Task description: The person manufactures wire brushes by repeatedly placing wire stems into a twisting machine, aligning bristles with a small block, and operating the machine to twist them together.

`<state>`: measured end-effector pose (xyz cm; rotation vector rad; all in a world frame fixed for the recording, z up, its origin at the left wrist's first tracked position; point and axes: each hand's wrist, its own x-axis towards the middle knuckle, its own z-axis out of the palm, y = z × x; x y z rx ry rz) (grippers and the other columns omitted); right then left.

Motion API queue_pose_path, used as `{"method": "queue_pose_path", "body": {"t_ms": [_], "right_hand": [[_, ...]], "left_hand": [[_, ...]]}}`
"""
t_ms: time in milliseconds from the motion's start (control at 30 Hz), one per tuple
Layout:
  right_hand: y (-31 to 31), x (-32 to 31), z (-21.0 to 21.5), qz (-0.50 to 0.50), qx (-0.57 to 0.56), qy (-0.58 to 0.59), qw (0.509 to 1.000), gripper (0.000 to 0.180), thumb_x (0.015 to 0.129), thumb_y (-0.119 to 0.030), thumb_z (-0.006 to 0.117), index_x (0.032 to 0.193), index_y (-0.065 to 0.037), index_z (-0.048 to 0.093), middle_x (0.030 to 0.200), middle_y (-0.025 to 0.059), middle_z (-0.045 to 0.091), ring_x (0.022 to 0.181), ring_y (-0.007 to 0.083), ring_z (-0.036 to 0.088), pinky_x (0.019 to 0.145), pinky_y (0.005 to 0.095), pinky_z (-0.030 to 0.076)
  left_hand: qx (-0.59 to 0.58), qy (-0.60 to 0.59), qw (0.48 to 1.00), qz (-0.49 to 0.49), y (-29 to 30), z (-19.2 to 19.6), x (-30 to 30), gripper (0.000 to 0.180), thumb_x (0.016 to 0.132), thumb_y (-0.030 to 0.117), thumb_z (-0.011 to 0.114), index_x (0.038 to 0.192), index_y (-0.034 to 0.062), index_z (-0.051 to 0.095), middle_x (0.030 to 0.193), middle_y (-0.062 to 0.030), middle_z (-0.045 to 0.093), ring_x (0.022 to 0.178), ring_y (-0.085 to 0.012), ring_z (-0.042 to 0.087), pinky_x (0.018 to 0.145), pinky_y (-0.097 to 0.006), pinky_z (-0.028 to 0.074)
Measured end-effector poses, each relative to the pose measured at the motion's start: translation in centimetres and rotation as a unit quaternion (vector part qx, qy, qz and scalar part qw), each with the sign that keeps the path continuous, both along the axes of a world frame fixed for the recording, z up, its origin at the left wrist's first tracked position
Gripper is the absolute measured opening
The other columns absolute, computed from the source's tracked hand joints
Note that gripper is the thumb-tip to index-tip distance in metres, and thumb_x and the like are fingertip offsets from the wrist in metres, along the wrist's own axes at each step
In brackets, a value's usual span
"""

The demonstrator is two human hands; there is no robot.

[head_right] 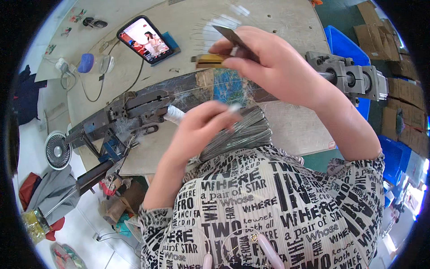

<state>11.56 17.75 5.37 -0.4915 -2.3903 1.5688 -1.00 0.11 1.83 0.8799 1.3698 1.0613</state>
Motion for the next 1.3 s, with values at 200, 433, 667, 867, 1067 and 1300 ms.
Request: {"method": "queue_pose_path", "body": {"t_ms": [200,433,667,867,1067,1300], "right_hand": [[-0.8,-1.1,-0.8,0.076,-0.096,-0.024,0.992,0.023,0.09,0.0,0.058,0.113,0.001,0.056,0.099,0.0028,0.057,0.087,0.0089,0.053,0.076,0.025,0.045],[-0.3,-3.6,-2.1,0.019,0.047,0.022,0.998,0.021,0.088,-0.007,0.064,0.109,-0.003,0.062,0.095,0.0008,0.058,0.079,0.0076,0.052,0.067,0.0223,0.042],[-0.7,-3.3,-1.0,0.04,-0.028,0.053,0.997,0.025,0.084,-0.009,0.067,0.109,-0.004,0.064,0.092,0.0049,0.063,0.074,0.0136,0.052,0.068,0.027,0.045],[-0.9,-3.0,-3.4,0.032,0.094,-0.016,0.995,0.024,0.083,-0.007,0.065,0.106,-0.002,0.064,0.095,0.0078,0.063,0.082,0.0182,0.058,0.074,0.0301,0.047],[-0.1,-4.0,-2.0,0.007,0.135,0.031,0.99,0.023,0.086,-0.001,0.06,0.11,0.001,0.061,0.1,0.0083,0.062,0.088,0.0147,0.059,0.077,0.0266,0.047],[-0.1,-2.4,-1.4,0.058,0.031,0.038,0.997,0.024,0.086,-0.003,0.064,0.11,-0.001,0.061,0.1,0.0034,0.06,0.084,0.0086,0.054,0.073,0.0245,0.044]], "left_hand": [[-0.015,-0.202,0.931,0.304,1.9,-3.4,1.4,0.022,0.093,0.019,0.057,0.103,-0.0012,0.062,0.089,-0.006,0.064,0.078,-0.0101,0.056,0.072,-0.025,0.043],[-0.016,-0.092,0.982,0.166,-0.6,-1.1,1.9,0.019,0.095,0.016,0.056,0.1,0.0001,0.066,0.088,-0.0034,0.063,0.082,-0.0095,0.058,0.075,-0.024,0.044],[-0.02,-0.154,0.97,0.189,2.8,-2.5,1.6,0.022,0.095,0.018,0.057,0.103,-0.0004,0.065,0.089,-0.0042,0.062,0.081,-0.0107,0.057,0.076,-0.026,0.045],[-0.003,-0.293,0.888,0.353,-1.2,-1.9,1.5,0.024,0.097,0.021,0.054,0.106,0.0,0.063,0.088,-0.0031,0.062,0.083,-0.0107,0.057,0.083,-0.026,0.045],[0.03,-0.006,0.996,0.082,1.4,-0.4,2.5,0.022,0.095,0.017,0.056,0.107,-0.0002,0.063,0.089,-0.0038,0.063,0.083,-0.0131,0.059,0.078,-0.027,0.046],[-0.007,-0.212,0.936,0.282,2.4,-2.2,2.5,0.023,0.096,0.021,0.056,0.104,0.0013,0.065,0.092,-0.0013,0.063,0.081,-0.0107,0.058,0.077,-0.025,0.046]]}}
